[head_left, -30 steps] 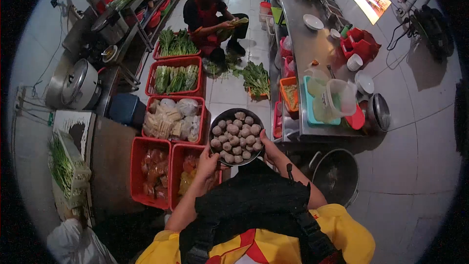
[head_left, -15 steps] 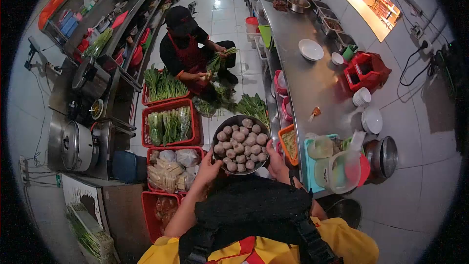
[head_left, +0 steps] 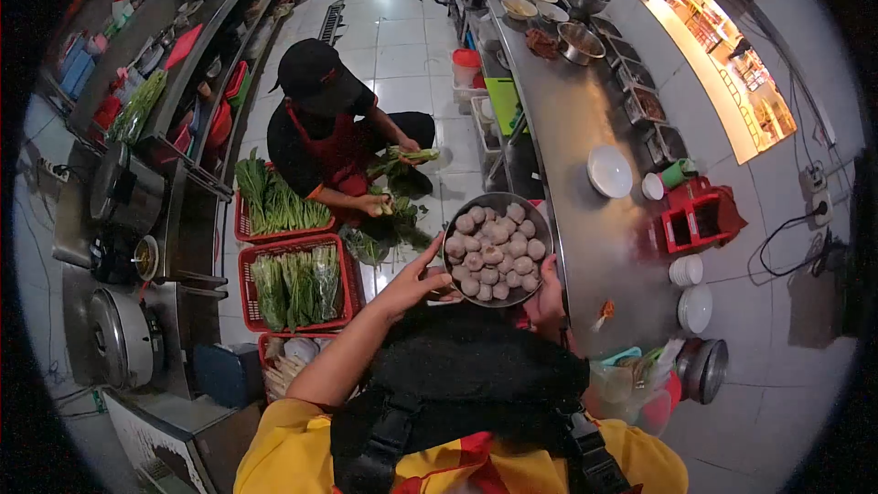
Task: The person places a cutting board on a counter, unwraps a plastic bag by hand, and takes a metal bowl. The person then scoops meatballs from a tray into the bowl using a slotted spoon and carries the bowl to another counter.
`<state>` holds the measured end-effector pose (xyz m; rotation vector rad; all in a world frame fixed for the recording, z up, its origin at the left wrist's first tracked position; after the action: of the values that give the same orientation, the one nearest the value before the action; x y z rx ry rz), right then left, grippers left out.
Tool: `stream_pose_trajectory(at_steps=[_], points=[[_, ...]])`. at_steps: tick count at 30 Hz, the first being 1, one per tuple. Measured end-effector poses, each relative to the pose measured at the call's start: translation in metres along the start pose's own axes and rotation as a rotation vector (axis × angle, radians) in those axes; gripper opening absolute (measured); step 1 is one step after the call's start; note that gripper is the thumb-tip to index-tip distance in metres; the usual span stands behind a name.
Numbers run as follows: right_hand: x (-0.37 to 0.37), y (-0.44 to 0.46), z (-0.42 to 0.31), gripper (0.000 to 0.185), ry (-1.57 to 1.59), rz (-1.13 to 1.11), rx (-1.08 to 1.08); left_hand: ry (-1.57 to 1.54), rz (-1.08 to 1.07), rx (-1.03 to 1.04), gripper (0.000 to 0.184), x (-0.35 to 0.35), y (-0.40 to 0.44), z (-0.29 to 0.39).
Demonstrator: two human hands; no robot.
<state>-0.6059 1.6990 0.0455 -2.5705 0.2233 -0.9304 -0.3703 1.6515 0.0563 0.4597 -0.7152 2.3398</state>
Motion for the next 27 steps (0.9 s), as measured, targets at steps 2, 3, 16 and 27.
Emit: stream_pose_trajectory(at_steps=[2, 3, 16, 27], points=[[-0.010, 0.037, -0.004, 0.071, 0.229, -0.091, 0.001, -0.264, 0.004, -0.052, 0.076, -0.015, 0.016, 0.018], [0.029, 0.037, -0.031, 0.069, 0.145, -0.100, -0.126, -0.272, 0.014, -0.032, 0.068, -0.022, 0.023, 0.024], [0.095, 0.169, -0.129, 0.070, 0.275, -0.204, -0.261, -0.238, 0.152, -0.205, 0.030, -0.124, 0.106, 0.028], [0.053, 0.352, -0.179, 0.067, 0.168, 0.041, -0.098, -0.151, 0.270, -0.200, 0.032, -0.188, 0.279, 0.091]])
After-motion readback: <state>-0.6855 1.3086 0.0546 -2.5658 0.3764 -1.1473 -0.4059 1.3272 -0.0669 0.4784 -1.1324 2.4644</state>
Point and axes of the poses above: each hand's wrist, its own y-axis towards the middle knuckle, its own x-axis out of the palm, z = x × y, the point moved 5 cm from there along y, towards the middle knuckle, and after that the axes turned 1 degree about -x, right-handed, at the moved point
